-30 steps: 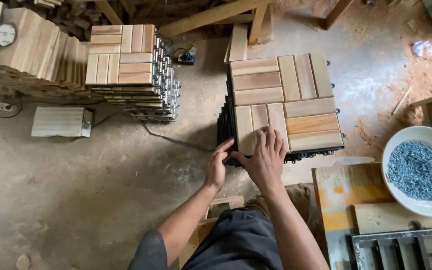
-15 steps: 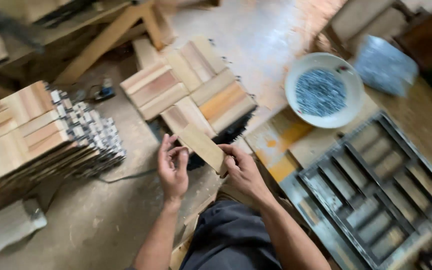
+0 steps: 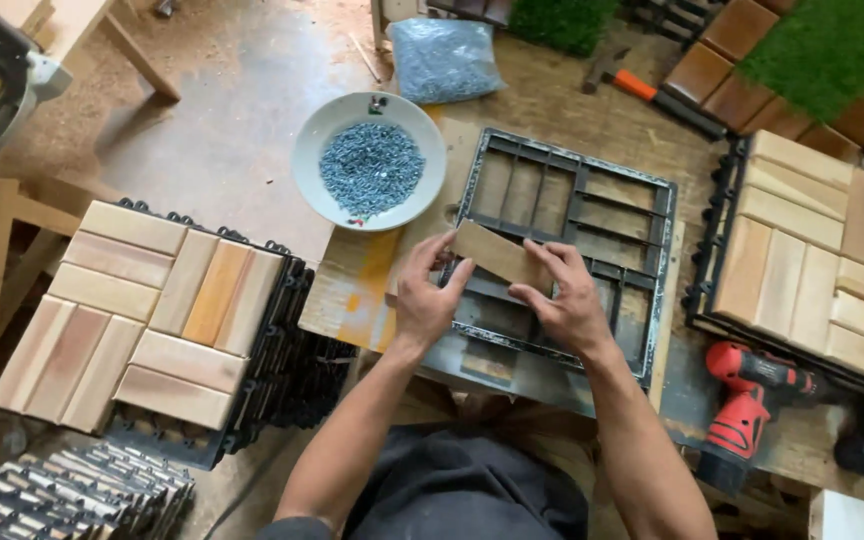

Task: Assembling wooden deck tiles by placing wood slats into a plastic base and securing them with screws using a power drill.

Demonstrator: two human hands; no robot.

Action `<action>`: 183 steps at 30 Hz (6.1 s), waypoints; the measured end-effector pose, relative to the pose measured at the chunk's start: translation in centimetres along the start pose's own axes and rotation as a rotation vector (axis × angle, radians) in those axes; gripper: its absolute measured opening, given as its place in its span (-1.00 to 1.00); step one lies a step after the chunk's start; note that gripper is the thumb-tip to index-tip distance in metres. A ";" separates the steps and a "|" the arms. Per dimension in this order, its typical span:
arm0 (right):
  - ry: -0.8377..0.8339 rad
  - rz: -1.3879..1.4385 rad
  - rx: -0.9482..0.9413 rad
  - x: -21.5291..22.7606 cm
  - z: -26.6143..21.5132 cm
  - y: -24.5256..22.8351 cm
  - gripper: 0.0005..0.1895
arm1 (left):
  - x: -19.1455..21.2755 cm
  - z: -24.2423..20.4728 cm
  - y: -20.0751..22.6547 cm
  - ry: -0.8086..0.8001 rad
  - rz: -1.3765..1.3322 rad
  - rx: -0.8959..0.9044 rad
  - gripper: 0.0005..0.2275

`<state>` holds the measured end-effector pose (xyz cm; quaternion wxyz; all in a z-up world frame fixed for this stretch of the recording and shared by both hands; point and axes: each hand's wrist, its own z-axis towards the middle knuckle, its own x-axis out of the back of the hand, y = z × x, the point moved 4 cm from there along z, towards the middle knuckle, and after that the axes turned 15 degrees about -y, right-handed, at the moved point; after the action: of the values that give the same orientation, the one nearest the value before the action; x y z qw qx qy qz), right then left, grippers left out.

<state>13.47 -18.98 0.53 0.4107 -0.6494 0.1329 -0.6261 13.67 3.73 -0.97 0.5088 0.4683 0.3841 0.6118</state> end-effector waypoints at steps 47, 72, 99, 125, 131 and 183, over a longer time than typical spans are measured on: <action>-0.438 -0.465 0.438 -32.5 4.0 -29.5 -0.38 | 28.4 -24.9 -2.4 0.869 0.689 0.219 -0.63; 0.091 -0.162 -0.076 -1.3 -2.6 -0.9 -0.41 | -1.0 -3.2 -2.3 -0.053 0.556 0.018 -0.49; -0.155 -0.188 0.452 -16.0 3.0 -15.7 -0.43 | 14.4 -12.9 3.3 0.513 0.526 -0.036 -0.78; -0.253 0.346 -0.513 -0.3 -3.2 -7.4 -0.59 | 6.0 -6.6 4.8 -0.078 0.325 -0.305 0.03; 0.047 0.356 -0.625 8.5 -10.7 -3.4 -0.41 | -2.5 -6.6 2.0 -0.376 0.641 -0.517 -0.59; 0.260 -0.350 -0.046 -1.1 0.3 3.3 -0.69 | -4.0 2.9 -5.3 -0.135 0.920 -0.296 -0.61</action>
<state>14.66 -20.19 -2.57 0.2604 -0.5855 0.0842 -0.7631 18.01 0.79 -5.97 0.2709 0.5507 0.0122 0.7894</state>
